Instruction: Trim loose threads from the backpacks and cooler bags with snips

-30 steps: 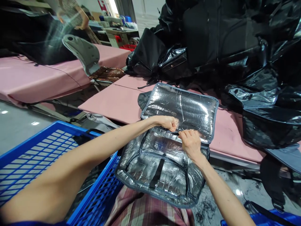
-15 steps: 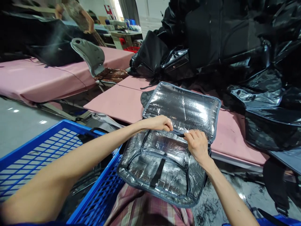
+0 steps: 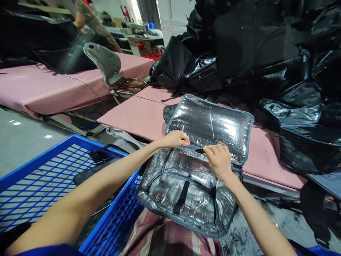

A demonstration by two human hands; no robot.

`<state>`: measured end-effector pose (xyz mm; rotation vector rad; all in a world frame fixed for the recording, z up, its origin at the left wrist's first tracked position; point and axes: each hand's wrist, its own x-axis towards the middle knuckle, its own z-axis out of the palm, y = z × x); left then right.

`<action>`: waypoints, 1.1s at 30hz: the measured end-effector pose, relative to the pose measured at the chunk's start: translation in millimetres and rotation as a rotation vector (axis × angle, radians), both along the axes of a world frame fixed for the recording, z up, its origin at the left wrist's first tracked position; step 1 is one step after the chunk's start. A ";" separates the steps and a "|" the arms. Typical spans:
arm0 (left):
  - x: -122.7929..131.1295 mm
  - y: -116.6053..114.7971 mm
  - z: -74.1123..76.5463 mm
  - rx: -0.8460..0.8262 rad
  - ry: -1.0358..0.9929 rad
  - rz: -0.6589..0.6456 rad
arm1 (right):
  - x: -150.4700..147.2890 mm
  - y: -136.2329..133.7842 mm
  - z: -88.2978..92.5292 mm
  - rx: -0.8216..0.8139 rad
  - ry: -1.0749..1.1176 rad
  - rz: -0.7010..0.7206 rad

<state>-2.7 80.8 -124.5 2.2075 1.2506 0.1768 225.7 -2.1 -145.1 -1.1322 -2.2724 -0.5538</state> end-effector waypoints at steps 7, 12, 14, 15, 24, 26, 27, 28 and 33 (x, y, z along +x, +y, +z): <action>1.3 3.8 0.7 -0.064 0.002 -0.025 | -20.5 19.6 7.5 0.050 -0.199 0.072; 1.0 7.8 -0.1 -0.057 -0.011 -0.040 | -19.1 18.7 9.2 0.015 -0.129 0.063; 0.7 7.4 -0.1 -0.037 -0.016 -0.053 | -19.9 17.6 9.1 -0.009 -0.119 0.055; 0.0 5.2 -0.9 -0.015 -0.022 -0.054 | -20.3 17.3 9.0 -0.028 -0.123 0.055; -24.8 -59.3 -60.8 1.030 -0.246 -0.122 | -2.4 5.5 4.5 -0.403 0.269 -0.010; -27.9 -63.1 -71.3 1.105 -0.221 -0.157 | -2.6 2.8 1.6 -0.415 0.254 -0.019; -28.5 -63.1 -74.0 1.116 -0.207 -0.173 | -4.2 2.2 0.4 -0.412 0.247 -0.024; -28.7 -62.6 -75.3 1.122 -0.198 -0.181 | -6.6 2.1 -0.6 -0.404 0.238 -0.026; -27.4 -61.2 -74.0 1.129 -0.178 -0.169 | -20.3 4.8 -1.0 -0.300 0.147 0.030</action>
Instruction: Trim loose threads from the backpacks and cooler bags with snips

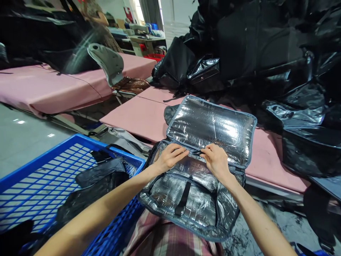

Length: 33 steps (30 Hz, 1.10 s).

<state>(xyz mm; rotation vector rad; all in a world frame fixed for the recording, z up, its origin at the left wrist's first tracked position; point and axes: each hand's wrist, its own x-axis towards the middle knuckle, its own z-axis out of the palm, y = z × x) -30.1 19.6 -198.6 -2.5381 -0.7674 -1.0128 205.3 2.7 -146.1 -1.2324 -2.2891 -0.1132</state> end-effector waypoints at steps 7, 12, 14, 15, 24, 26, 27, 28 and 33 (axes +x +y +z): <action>1.0 -1.0 -2.2 0.005 -0.028 0.005 | 1.8 2.2 0.8 0.043 0.004 -0.002; 0.4 -0.6 -2.5 0.012 -0.027 0.006 | 2.1 5.1 1.3 0.047 -0.028 0.027; 0.0 -0.3 -3.5 0.009 -0.022 0.009 | -0.7 6.6 1.8 0.041 -0.050 0.030; -0.2 -0.2 -4.1 0.005 -0.019 0.009 | -1.9 7.2 2.0 0.028 -0.049 0.031; -1.2 -0.6 -4.9 -0.013 -0.033 0.013 | 0.4 8.3 -1.6 -0.107 0.059 -0.008; 1.1 -0.7 -1.9 -0.020 -0.044 0.016 | 4.6 8.5 0.0 -0.139 0.150 -0.020; 3.8 -0.7 0.2 -0.023 -0.051 0.024 | 7.1 8.2 1.4 -0.148 0.206 -0.018; 7.6 -0.6 2.7 -0.028 -0.063 0.038 | 9.5 7.5 2.8 -0.142 0.245 -0.008; 23.6 6.5 21.4 -0.152 -0.125 0.125 | 11.1 -1.7 5.2 0.082 -0.016 0.059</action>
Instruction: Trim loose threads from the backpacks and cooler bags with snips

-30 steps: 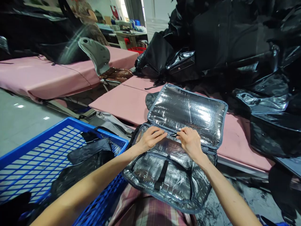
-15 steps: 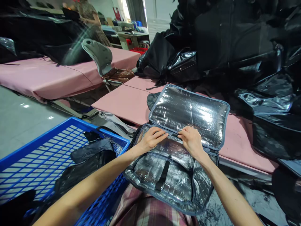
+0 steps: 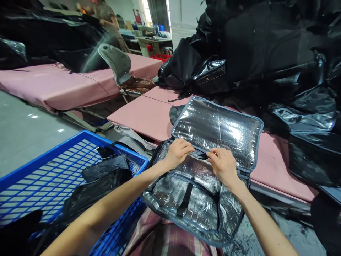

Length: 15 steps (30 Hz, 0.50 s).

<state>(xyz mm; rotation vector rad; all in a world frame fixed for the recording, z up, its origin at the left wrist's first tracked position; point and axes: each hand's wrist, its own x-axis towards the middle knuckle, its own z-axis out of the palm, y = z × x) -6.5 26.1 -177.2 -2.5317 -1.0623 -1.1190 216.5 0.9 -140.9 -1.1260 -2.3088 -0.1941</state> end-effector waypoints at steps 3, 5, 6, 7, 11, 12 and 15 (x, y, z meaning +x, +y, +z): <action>-20.4 12.5 16.9 -0.135 0.033 -0.028 | 2.0 -3.9 -0.1 0.028 -0.034 -0.009; -48.2 20.6 28.8 -0.293 0.015 0.018 | 6.7 -3.7 1.6 -0.041 0.097 -0.014; -63.1 23.4 33.9 -0.405 -0.023 0.063 | 8.5 -2.9 2.9 -0.079 0.157 -0.018; -76.6 25.1 38.1 -0.534 -0.071 0.100 | 8.7 -2.1 4.1 -0.110 0.190 -0.020; -101.9 23.2 44.0 -0.896 -0.272 0.116 | -14.5 1.6 4.3 -0.130 0.046 0.002; -101.4 22.1 43.6 -0.922 -0.305 0.104 | -24.7 3.4 2.9 -0.124 -0.021 -0.001; -94.0 22.6 41.8 -0.967 -0.353 0.092 | -51.8 14.7 -1.7 -0.177 -0.144 -0.051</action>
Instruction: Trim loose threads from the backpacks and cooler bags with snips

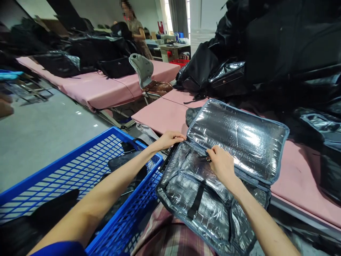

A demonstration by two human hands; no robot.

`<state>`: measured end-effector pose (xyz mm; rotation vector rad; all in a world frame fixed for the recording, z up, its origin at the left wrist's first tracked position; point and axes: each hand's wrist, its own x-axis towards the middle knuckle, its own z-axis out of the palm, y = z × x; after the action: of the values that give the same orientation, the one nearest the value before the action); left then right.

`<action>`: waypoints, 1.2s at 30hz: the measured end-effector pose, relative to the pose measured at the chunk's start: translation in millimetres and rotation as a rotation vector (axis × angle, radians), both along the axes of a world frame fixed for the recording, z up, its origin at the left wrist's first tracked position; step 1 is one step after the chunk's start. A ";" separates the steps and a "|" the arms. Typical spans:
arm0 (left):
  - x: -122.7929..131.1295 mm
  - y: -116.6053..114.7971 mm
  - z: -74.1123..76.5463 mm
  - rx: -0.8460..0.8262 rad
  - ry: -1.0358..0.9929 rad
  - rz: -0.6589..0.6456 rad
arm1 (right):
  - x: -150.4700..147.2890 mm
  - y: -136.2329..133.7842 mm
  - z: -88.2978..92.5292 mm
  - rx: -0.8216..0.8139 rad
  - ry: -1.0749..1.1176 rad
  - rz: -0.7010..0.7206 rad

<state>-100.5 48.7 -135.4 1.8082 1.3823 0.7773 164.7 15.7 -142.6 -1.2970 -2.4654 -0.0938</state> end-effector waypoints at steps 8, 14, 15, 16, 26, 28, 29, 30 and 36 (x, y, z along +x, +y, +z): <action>4.6 9.3 -3.8 -0.032 0.012 0.011 | -6.6 39.4 4.1 -0.538 0.187 -0.171; 5.5 -0.3 -9.6 0.230 0.128 -0.042 | -7.4 56.1 0.9 -0.800 0.412 -0.113; 6.4 3.0 -8.9 0.228 0.153 -0.051 | -7.8 58.4 1.5 -0.853 0.444 -0.102; 7.0 8.0 -7.8 0.190 0.165 -0.066 | -8.3 60.2 2.5 -0.908 0.474 -0.092; -1.3 44.4 -1.1 -0.298 0.052 -0.281 | -10.5 61.5 3.2 -1.079 0.502 -0.035; -0.1 41.7 1.3 -0.296 0.069 -0.281 | -9.9 62.8 0.9 -1.070 0.494 -0.040; 0.7 40.4 2.7 -0.293 0.078 -0.280 | -9.9 63.6 0.0 -1.058 0.487 -0.039; 1.6 39.2 4.1 -0.289 0.087 -0.278 | -10.2 64.3 -0.5 -1.041 0.476 -0.037; 2.2 26.5 9.5 -0.218 0.160 -0.279 | -8.5 40.9 5.5 -0.791 0.418 -0.080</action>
<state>-98.3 75.3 -125.9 1.8668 1.2237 0.3303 156.1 56.6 -137.1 -1.4888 -2.1269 1.1119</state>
